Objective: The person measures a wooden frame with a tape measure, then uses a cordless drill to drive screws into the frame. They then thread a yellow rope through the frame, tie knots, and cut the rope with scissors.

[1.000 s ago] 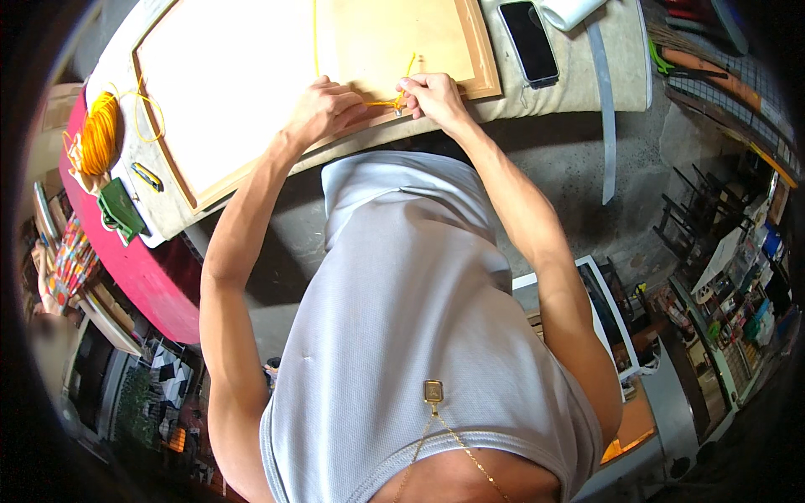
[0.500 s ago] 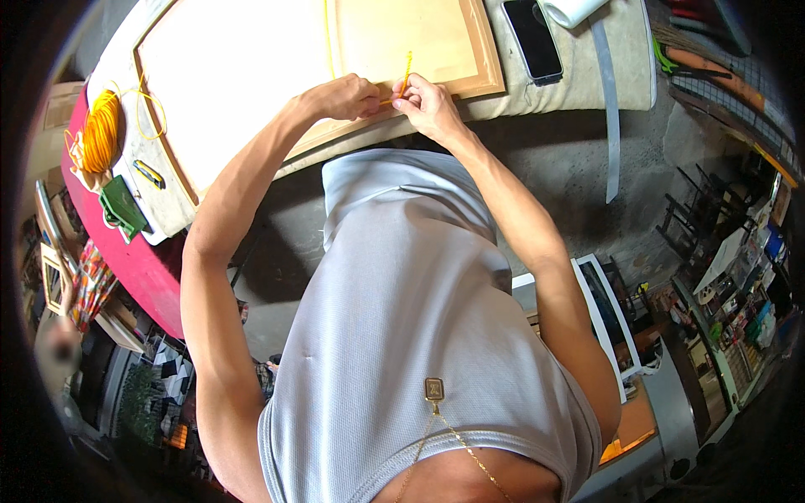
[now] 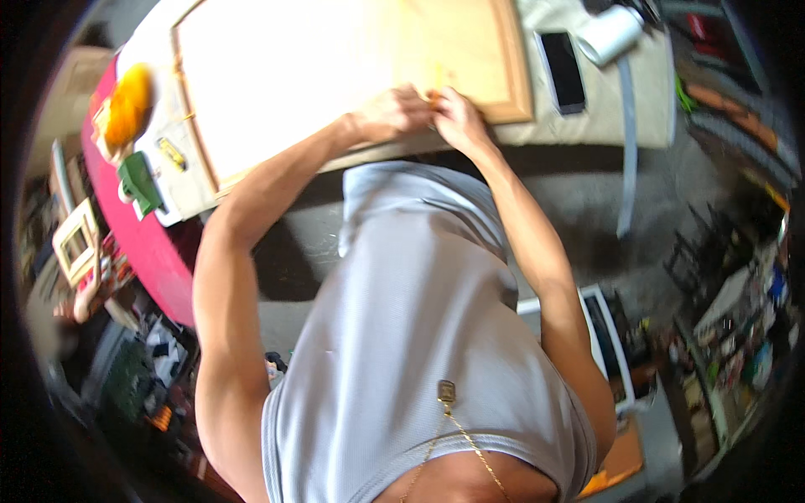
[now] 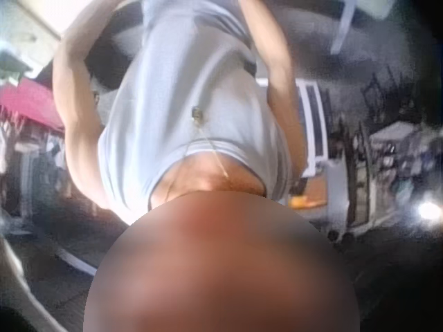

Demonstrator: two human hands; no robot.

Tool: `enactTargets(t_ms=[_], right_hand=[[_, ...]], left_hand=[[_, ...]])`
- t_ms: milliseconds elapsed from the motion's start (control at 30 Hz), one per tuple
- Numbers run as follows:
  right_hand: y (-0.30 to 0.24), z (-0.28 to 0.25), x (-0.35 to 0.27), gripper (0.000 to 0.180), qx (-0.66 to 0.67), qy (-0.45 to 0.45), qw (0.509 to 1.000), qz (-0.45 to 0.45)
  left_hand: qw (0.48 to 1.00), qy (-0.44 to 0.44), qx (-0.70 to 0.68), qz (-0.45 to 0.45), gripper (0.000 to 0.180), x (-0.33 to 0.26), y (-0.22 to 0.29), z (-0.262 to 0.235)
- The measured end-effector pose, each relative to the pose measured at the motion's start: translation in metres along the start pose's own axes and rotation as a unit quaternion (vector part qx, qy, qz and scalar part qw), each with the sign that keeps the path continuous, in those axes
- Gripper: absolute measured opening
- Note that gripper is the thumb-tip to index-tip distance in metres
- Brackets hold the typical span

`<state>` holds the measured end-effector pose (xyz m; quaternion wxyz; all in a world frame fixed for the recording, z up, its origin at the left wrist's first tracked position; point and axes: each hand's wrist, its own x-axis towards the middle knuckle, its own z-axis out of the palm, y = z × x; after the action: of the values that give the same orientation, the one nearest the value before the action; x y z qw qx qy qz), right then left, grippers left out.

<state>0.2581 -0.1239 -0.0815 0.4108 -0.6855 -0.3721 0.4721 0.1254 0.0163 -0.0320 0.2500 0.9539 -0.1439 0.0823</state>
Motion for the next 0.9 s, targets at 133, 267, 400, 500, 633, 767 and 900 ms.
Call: enactTargets(t_ms=[133, 267, 400, 500, 633, 767, 900], right_hand=[[-0.008, -0.012, -0.001, 0.024, 0.079, -0.054, 0.990, 0.108], [-0.019, -0.018, -0.003, 0.033, 0.258, 0.036, 0.959, 0.110], [-0.022, -0.019, 0.001, 0.031, 0.227, 0.050, 0.969, 0.084], [-0.025, -0.019, -0.003, 0.024, 0.055, 0.001, 0.997, -0.047], [-0.035, -0.018, -0.007, 0.017, -0.094, 0.021, 0.990, -0.101], [-0.043, -0.018, -0.004, 0.013, -0.178, 0.006, 0.978, -0.110], [-0.046, -0.021, 0.001, 0.011, -0.196, -0.033, 0.968, -0.153]], left_hand=[[0.998, 0.027, -0.028, 0.041, 0.023, -0.002, 0.000, 0.003], [0.987, 0.139, -0.056, -0.052, 0.020, -0.010, 0.004, 0.017], [0.961, 0.160, -0.067, -0.217, 0.016, -0.017, 0.015, 0.035], [0.941, 0.231, -0.082, -0.234, 0.014, -0.018, 0.022, 0.044], [0.919, 0.277, -0.060, -0.273, 0.015, -0.016, 0.029, 0.051], [0.904, 0.294, -0.067, -0.303, 0.011, -0.015, 0.034, 0.054], [0.913, 0.269, -0.055, -0.302, 0.011, -0.016, 0.035, 0.051]])
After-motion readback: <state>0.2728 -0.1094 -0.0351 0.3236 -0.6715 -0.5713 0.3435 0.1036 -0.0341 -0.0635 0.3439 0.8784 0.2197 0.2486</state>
